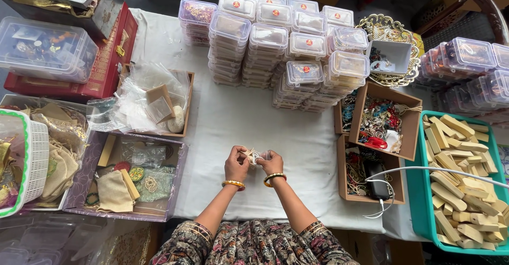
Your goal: The person packs various jewelry items, including necklaces and bracelets, into small plastic bags and then into clear plastic containers. They also handle small fabric pouches and wooden blocks, organizing them on a table covered with a white cloth.
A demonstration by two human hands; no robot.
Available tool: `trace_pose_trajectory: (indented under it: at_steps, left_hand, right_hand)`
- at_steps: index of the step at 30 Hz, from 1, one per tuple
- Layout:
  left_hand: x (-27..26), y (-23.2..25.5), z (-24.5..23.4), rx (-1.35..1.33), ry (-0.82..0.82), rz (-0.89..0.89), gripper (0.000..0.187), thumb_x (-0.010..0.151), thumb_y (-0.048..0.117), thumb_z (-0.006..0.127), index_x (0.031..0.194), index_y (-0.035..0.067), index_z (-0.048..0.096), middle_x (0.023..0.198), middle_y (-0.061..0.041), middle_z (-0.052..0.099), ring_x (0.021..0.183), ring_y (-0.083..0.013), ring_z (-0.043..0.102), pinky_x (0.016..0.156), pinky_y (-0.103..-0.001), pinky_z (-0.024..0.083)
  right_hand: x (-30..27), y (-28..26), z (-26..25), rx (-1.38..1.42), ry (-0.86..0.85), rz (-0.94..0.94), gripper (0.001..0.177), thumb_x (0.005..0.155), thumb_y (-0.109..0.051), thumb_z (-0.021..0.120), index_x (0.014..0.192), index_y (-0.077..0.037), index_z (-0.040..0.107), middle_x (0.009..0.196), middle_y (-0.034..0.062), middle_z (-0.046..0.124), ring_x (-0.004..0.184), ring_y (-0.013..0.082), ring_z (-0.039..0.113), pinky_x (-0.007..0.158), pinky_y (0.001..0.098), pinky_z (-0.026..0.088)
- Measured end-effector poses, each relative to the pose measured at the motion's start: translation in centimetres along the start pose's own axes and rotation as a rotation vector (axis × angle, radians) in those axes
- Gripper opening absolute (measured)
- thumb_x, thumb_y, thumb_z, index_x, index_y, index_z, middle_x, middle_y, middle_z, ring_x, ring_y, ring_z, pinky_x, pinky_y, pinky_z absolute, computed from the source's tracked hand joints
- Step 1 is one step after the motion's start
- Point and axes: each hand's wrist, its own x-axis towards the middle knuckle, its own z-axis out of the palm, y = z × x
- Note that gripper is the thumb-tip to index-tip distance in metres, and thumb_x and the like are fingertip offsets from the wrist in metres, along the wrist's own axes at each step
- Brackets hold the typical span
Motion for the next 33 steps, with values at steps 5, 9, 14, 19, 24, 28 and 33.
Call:
trace_pose_trajectory:
  at_steps: [5, 9, 14, 19, 24, 28, 33]
  left_hand:
    - [0.8, 0.5, 0.2, 0.148, -0.002, -0.037, 0.030, 0.083, 0.005, 0.067, 0.112, 0.011, 0.062, 0.077, -0.005, 0.070, 0.069, -0.0188, 0.070, 0.067, -0.034, 0.056]
    - [1.9, -0.3, 0.4, 0.368, -0.045, -0.054, 0.011, 0.088, 0.021, 0.073, 0.093, 0.011, 0.073, 0.080, -0.006, 0.073, 0.073, -0.0250, 0.071, 0.071, -0.039, 0.057]
    - [0.3, 2.1, 0.5, 0.413, 0.010, 0.319, 0.006, 0.084, 0.014, 0.072, 0.088, 0.009, 0.071, 0.087, -0.007, 0.071, 0.080, -0.0291, 0.069, 0.072, -0.040, 0.056]
    - [-0.2, 1.8, 1.1, 0.504, -0.072, 0.445, 0.006, 0.086, 0.015, 0.072, 0.088, 0.010, 0.069, 0.089, -0.007, 0.070, 0.086, -0.0283, 0.068, 0.074, -0.040, 0.055]
    - [-0.1, 3.2, 1.4, 0.474, -0.091, 0.361, 0.007, 0.087, 0.017, 0.069, 0.090, 0.011, 0.067, 0.086, -0.005, 0.072, 0.080, -0.0281, 0.069, 0.068, -0.041, 0.055]
    - [0.1, 4.1, 1.5, 0.420, -0.090, 0.221, 0.010, 0.089, 0.020, 0.070, 0.092, 0.011, 0.067, 0.084, -0.006, 0.072, 0.077, -0.0282, 0.070, 0.067, -0.041, 0.055]
    - [-0.6, 3.8, 2.6, 0.380, -0.116, 0.576, 0.007, 0.090, 0.017, 0.067, 0.093, 0.011, 0.065, 0.083, -0.007, 0.072, 0.077, -0.0285, 0.070, 0.067, -0.041, 0.055]
  right_hand:
    - [-2.7, -2.9, 0.0, 0.038, -0.015, -0.117, 0.040, 0.072, 0.003, 0.078, 0.108, -0.009, 0.065, 0.089, 0.0033, 0.071, 0.074, 0.0108, 0.067, 0.065, 0.0264, 0.054]
    - [-1.4, -1.7, -0.3, 0.135, -0.232, -0.117, 0.040, 0.072, 0.000, 0.079, 0.110, -0.010, 0.070, 0.092, 0.0006, 0.074, 0.079, 0.0095, 0.070, 0.072, 0.0239, 0.058]
    - [0.2, -0.1, -0.4, 0.131, -0.168, -0.103, 0.028, 0.077, -0.002, 0.081, 0.102, -0.003, 0.068, 0.090, 0.0064, 0.073, 0.076, 0.0134, 0.069, 0.067, 0.0285, 0.057]
    - [-0.8, -0.8, -0.6, -0.134, 0.043, -0.165, 0.023, 0.076, -0.005, 0.084, 0.095, -0.004, 0.070, 0.087, 0.0064, 0.076, 0.074, 0.0132, 0.071, 0.068, 0.0289, 0.059]
    - [-0.2, 0.5, -1.2, 0.135, -0.103, -0.310, 0.017, 0.085, -0.004, 0.078, 0.096, -0.007, 0.065, 0.088, -0.0015, 0.068, 0.076, 0.0096, 0.064, 0.068, 0.0296, 0.056]
    - [-1.5, -2.3, -1.5, 0.425, -0.223, 0.079, 0.016, 0.085, -0.003, 0.070, 0.094, -0.013, 0.061, 0.084, -0.0018, 0.069, 0.072, 0.0092, 0.069, 0.065, 0.0297, 0.059]
    - [1.6, 1.0, -0.8, 0.083, -0.001, -0.204, 0.019, 0.084, 0.004, 0.071, 0.097, -0.006, 0.061, 0.079, 0.0020, 0.064, 0.066, 0.0098, 0.058, 0.052, 0.0284, 0.049]
